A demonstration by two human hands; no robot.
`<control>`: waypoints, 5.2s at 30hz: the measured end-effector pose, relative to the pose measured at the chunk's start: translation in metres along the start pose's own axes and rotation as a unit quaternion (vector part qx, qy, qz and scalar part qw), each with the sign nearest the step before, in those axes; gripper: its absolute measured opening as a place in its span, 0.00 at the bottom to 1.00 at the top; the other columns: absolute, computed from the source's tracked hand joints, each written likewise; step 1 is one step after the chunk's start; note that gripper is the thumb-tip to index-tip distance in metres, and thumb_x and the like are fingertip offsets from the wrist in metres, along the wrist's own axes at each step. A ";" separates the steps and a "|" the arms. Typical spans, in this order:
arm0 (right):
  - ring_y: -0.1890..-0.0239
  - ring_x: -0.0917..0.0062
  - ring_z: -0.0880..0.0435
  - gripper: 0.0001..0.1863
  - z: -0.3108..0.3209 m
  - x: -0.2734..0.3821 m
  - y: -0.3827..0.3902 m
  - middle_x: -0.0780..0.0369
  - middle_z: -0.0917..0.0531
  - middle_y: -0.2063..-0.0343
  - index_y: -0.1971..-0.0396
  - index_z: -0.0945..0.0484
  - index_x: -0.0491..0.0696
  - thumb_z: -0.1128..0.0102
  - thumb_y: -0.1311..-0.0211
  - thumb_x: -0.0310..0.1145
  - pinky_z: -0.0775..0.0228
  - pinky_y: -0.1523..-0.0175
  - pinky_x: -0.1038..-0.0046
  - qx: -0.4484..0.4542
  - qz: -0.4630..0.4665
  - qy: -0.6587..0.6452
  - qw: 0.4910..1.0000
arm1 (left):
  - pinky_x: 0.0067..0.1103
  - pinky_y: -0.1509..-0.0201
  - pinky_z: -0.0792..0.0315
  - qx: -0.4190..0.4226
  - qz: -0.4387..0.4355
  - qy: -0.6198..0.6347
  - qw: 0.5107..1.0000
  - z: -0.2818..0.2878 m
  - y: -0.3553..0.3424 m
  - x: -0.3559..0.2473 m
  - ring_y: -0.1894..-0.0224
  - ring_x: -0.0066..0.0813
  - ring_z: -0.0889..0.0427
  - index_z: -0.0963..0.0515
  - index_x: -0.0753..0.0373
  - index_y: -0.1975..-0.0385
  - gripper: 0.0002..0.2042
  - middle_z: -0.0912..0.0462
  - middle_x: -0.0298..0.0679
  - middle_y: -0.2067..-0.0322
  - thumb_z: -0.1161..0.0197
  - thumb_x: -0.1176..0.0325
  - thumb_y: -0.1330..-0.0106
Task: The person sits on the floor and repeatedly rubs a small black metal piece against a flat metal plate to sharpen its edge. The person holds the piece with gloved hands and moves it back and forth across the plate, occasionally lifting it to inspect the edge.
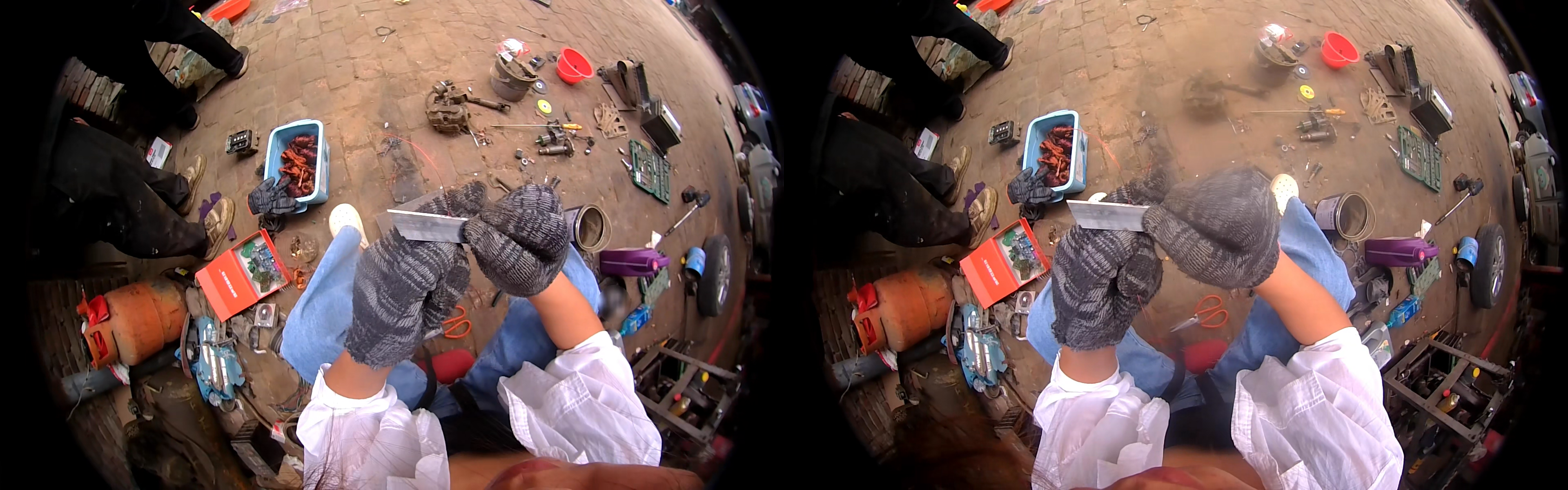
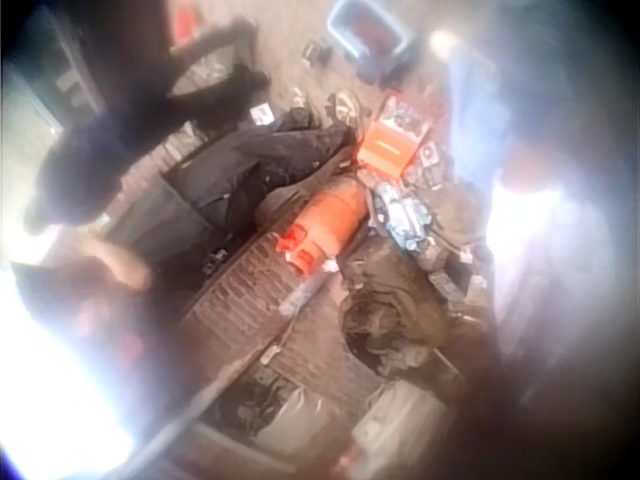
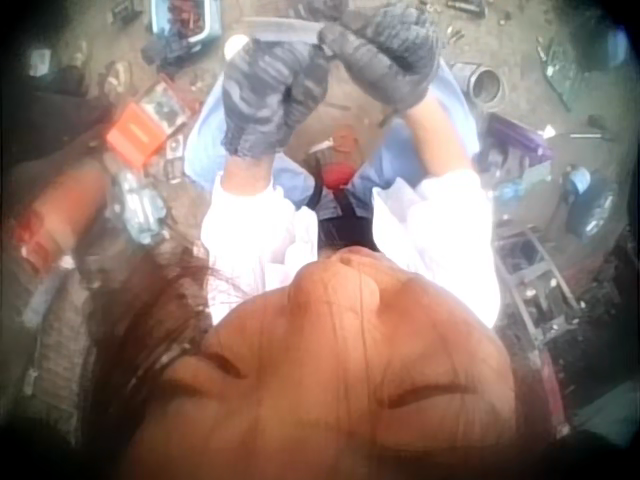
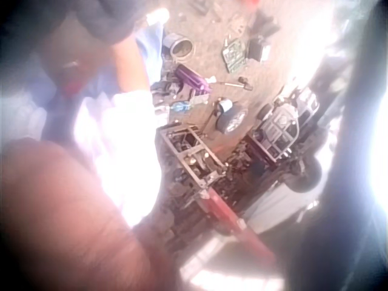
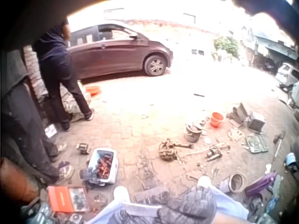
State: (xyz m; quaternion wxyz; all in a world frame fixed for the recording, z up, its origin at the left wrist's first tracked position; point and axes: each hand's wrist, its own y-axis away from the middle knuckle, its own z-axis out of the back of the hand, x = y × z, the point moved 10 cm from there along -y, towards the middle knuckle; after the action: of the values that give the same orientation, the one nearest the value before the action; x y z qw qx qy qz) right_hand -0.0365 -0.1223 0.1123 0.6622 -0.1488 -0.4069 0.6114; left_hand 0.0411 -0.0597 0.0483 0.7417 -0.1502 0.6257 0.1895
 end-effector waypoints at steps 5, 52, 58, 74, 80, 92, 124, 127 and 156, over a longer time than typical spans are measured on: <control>0.85 0.69 0.30 0.07 -0.013 -0.015 0.008 0.64 0.28 0.87 0.84 0.26 0.50 0.45 0.55 0.37 0.41 0.80 0.69 0.071 -0.102 0.060 0.990 | 0.12 0.75 0.31 -0.017 0.152 0.424 0.893 -0.015 0.009 0.036 0.75 0.18 0.27 0.31 0.68 0.64 0.10 0.27 0.35 0.74 0.47 0.71 0.44; 0.79 0.72 0.25 0.07 -0.017 -0.048 0.016 0.59 0.25 0.81 0.76 0.26 0.42 0.47 0.50 0.31 0.35 0.73 0.75 -0.044 -0.275 -0.180 0.943 | 0.22 0.71 0.33 -0.068 -0.304 -0.073 0.947 0.002 -0.007 -0.027 0.75 0.31 0.27 0.29 0.65 0.77 0.07 0.27 0.40 0.77 0.42 0.78 0.58; 0.76 0.76 0.29 0.07 -0.024 -0.047 0.014 0.61 0.27 0.80 0.76 0.28 0.39 0.47 0.50 0.29 0.36 0.68 0.76 0.013 -0.272 -0.184 0.944 | 0.22 0.74 0.33 -0.038 -0.242 -0.018 0.969 0.001 -0.010 -0.012 0.75 0.33 0.27 0.27 0.64 0.76 0.09 0.26 0.40 0.76 0.45 0.81 0.60; 0.79 0.83 0.31 0.05 -0.033 -0.052 0.021 0.65 0.28 0.83 0.77 0.28 0.39 0.47 0.50 0.26 0.37 0.72 0.81 0.031 -0.342 -0.274 0.898 | 0.25 0.73 0.32 -0.065 -0.164 -0.145 0.974 0.002 -0.015 -0.009 0.77 0.34 0.26 0.25 0.61 0.76 0.06 0.25 0.39 0.79 0.46 0.75 0.57; 0.78 0.83 0.31 0.09 -0.043 -0.055 0.029 0.67 0.28 0.81 0.75 0.29 0.40 0.44 0.51 0.30 0.37 0.72 0.82 0.048 -0.361 -0.339 0.868 | 0.23 0.71 0.32 0.022 -0.204 -0.034 0.978 -0.004 -0.020 -0.007 0.74 0.33 0.25 0.26 0.63 0.76 0.05 0.24 0.39 0.77 0.44 0.75 0.54; 0.65 0.74 0.23 0.19 -0.027 -0.049 0.012 0.59 0.22 0.69 0.65 0.28 0.40 0.35 0.63 0.25 0.30 0.59 0.73 0.039 -0.289 -0.443 0.848 | 0.24 0.66 0.32 0.130 0.068 0.387 0.910 -0.029 -0.015 0.043 0.70 0.36 0.26 0.27 0.63 0.73 0.08 0.25 0.41 0.73 0.44 0.76 0.56; 0.72 0.83 0.27 0.09 -0.031 -0.063 0.021 0.63 0.24 0.76 0.71 0.27 0.41 0.45 0.51 0.29 0.35 0.65 0.80 0.023 -0.400 -0.298 0.867 | 0.29 0.59 0.31 -0.048 -0.324 -0.377 0.866 -0.024 -0.010 -0.011 0.65 0.42 0.26 0.28 0.67 0.69 0.13 0.25 0.46 0.69 0.47 0.73 0.58; 0.75 0.83 0.26 0.10 -0.033 -0.067 0.026 0.62 0.23 0.79 0.70 0.27 0.41 0.44 0.51 0.31 0.34 0.69 0.81 0.004 -0.378 -0.277 0.884 | 0.28 0.60 0.31 -0.071 -0.297 -0.313 0.899 -0.016 -0.012 -0.017 0.65 0.41 0.26 0.27 0.66 0.70 0.12 0.25 0.45 0.70 0.46 0.74 0.58; 0.77 0.82 0.25 0.13 -0.018 -0.052 0.008 0.61 0.22 0.78 0.71 0.26 0.42 0.37 0.59 0.29 0.32 0.70 0.80 0.023 -0.304 -0.116 0.945 | 0.20 0.70 0.32 -0.181 -0.138 -0.100 0.969 0.025 -0.017 -0.001 0.73 0.28 0.25 0.26 0.67 0.73 0.06 0.24 0.40 0.75 0.43 0.77 0.52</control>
State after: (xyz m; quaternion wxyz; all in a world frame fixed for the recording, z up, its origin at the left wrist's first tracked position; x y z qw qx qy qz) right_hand -0.0246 -0.1638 0.0770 0.7683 0.0687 -0.4926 0.4028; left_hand 0.0705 -0.0638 0.0534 0.7799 -0.3467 0.4770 0.2097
